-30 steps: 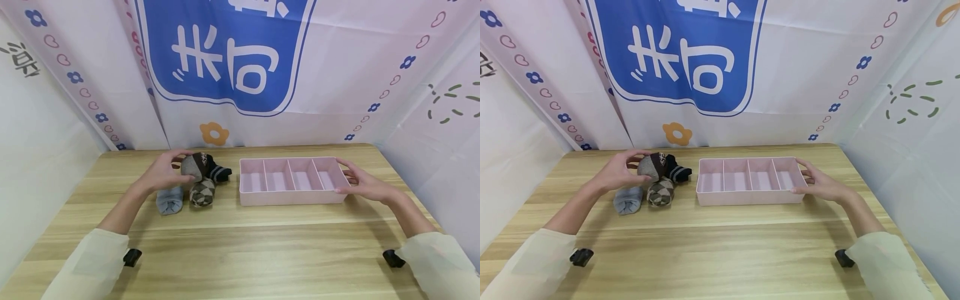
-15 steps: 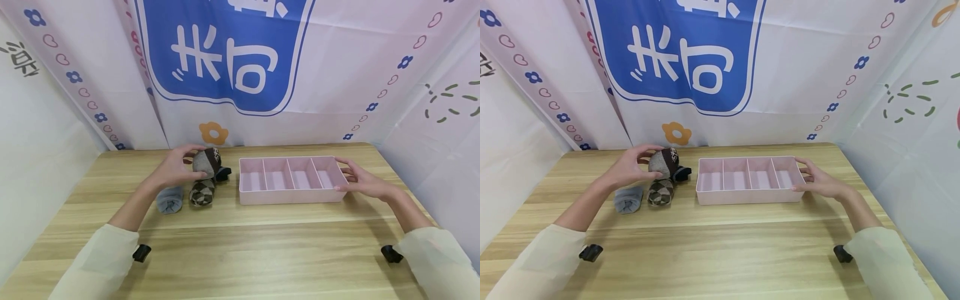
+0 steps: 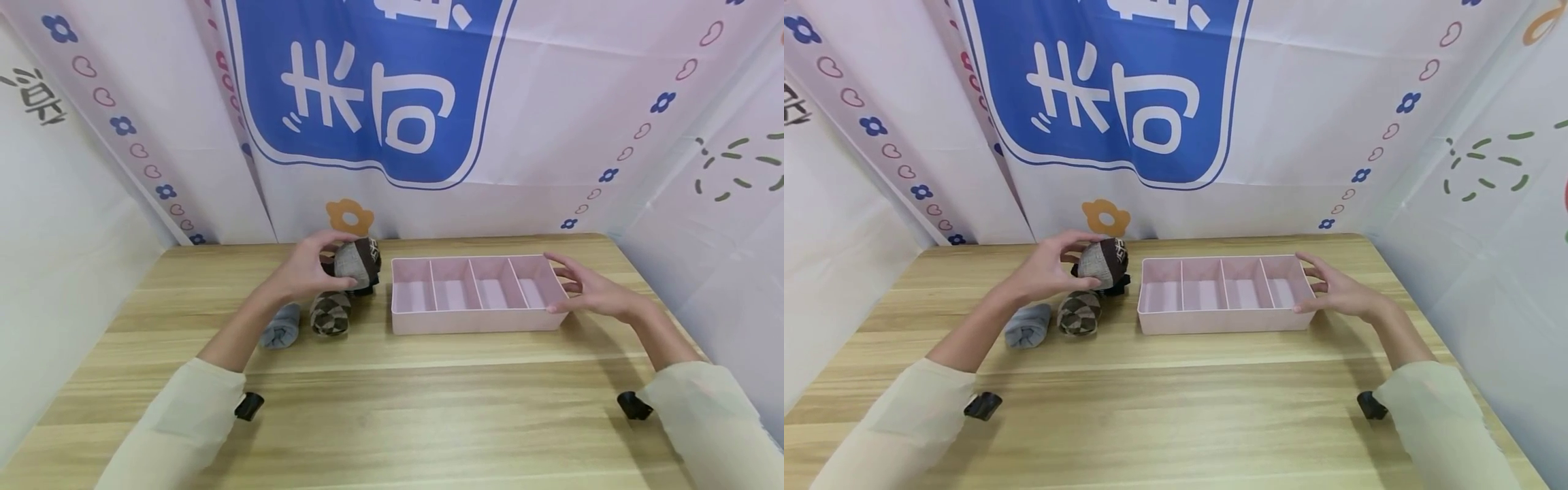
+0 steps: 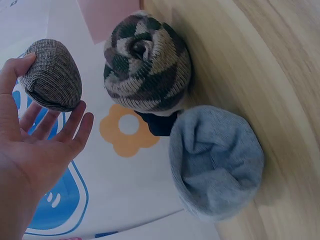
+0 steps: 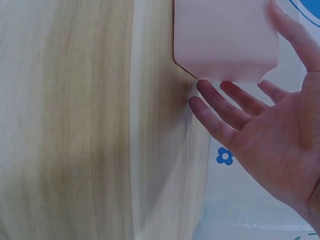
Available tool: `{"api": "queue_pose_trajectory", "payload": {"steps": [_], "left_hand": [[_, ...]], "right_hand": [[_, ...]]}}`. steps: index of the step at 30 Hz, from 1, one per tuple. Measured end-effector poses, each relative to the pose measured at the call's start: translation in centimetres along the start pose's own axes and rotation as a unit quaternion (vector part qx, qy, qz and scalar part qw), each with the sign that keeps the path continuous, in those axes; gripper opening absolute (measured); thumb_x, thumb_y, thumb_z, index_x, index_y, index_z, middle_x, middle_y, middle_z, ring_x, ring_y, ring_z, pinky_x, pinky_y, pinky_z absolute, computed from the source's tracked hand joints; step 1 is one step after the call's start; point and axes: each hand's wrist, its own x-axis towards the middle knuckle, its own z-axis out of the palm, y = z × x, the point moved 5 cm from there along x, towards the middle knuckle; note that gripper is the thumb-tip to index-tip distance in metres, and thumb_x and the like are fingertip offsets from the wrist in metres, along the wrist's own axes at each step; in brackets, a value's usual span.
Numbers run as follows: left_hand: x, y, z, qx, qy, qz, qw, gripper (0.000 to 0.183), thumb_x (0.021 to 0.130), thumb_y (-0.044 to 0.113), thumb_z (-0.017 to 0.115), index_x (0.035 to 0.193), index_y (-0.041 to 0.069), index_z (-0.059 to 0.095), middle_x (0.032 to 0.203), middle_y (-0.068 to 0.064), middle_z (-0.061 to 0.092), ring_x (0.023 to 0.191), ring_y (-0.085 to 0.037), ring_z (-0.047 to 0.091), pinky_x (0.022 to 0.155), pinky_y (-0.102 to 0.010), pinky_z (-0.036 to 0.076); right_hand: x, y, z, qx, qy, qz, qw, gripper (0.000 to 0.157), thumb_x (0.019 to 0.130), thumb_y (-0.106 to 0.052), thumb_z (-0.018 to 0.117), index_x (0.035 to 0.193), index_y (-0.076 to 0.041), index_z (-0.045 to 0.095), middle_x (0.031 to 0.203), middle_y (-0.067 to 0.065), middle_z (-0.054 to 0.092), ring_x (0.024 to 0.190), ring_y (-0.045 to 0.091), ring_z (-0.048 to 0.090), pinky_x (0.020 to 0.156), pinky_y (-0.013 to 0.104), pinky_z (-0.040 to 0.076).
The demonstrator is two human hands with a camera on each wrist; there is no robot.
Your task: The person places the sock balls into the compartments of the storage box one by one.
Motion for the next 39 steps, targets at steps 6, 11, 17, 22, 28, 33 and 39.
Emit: {"api": "queue_pose_trajectory", "payload": {"steps": [6,11,17,22,28,33,39], "left_hand": [[0.5,0.6,0.6,0.015,0.006,0.008,0.9998,0.071,0.078,0.013,0.088,0.142,0.003,0.058,0.140,-0.018,0.056,0.121,-0.038,0.058,0.098,-0.052,0.055],[0.9,0.9,1.4,0.017,0.010,0.005,0.9998,0.073,0.078,0.014,0.088,0.143,0.002,0.058,0.139,-0.019,0.057,0.119,-0.036,0.058,0.097,-0.050,0.056],[1.3,1.5,2.2,0.003,0.011,0.004,0.9999,0.073,0.077,0.014,0.088,0.142,0.002,0.058,0.137,-0.019,0.058,0.116,-0.037,0.060,0.094,-0.051,0.057],[2.0,2.2,3.0,0.005,0.015,0.018,0.9997,0.070,0.077,0.013,0.088,0.140,0.000,0.059,0.132,-0.020,0.061,0.114,-0.038,0.062,0.092,-0.048,0.058],[2.8,3.1,4.1,-0.003,0.007,0.021,0.9998,0.072,0.076,0.016,0.088,0.141,0.001,0.059,0.131,-0.018,0.061,0.114,-0.037,0.061,0.094,-0.047,0.056],[3.2,3.5,5.2,-0.015,-0.007,0.024,0.9996,0.072,0.078,0.017,0.087,0.142,0.003,0.059,0.131,-0.017,0.061,0.116,-0.034,0.060,0.096,-0.047,0.055],[3.4,3.6,6.6,-0.002,-0.021,0.024,0.9995,0.071,0.079,0.019,0.088,0.142,0.005,0.059,0.132,-0.014,0.060,0.117,-0.034,0.060,0.091,-0.046,0.057]], "right_hand": [[0.0,0.3,0.1,0.024,-0.012,0.009,1.000,0.104,0.091,-0.012,0.075,0.166,-0.009,0.003,0.160,0.041,0.022,0.143,0.059,0.032,0.093,0.018,0.047],[0.0,0.4,0.1,0.035,-0.020,0.016,0.999,0.104,0.092,-0.012,0.074,0.165,-0.011,0.001,0.159,0.041,0.022,0.144,0.058,0.031,0.093,0.017,0.047],[0.1,0.5,0.1,0.037,-0.027,0.022,0.999,0.104,0.092,-0.013,0.074,0.165,-0.013,-0.001,0.161,0.041,0.020,0.146,0.058,0.026,0.094,0.017,0.046],[-0.1,0.5,0.2,0.042,-0.023,0.028,0.998,0.103,0.093,-0.013,0.074,0.165,-0.014,0.000,0.161,0.039,0.020,0.146,0.056,0.028,0.093,0.016,0.045],[-0.3,0.7,0.3,0.053,-0.016,0.029,0.998,0.103,0.093,-0.011,0.073,0.166,-0.015,0.000,0.161,0.038,0.021,0.146,0.053,0.028,0.093,0.015,0.045],[-0.3,0.6,0.3,0.057,-0.017,0.027,0.998,0.103,0.094,-0.010,0.073,0.166,-0.015,-0.001,0.162,0.039,0.019,0.147,0.053,0.025,0.092,0.014,0.044],[-0.2,0.7,0.4,0.060,-0.023,0.031,0.997,0.105,0.093,-0.010,0.073,0.166,-0.015,-0.003,0.163,0.039,0.014,0.149,0.055,0.021,0.092,0.013,0.044]]}}
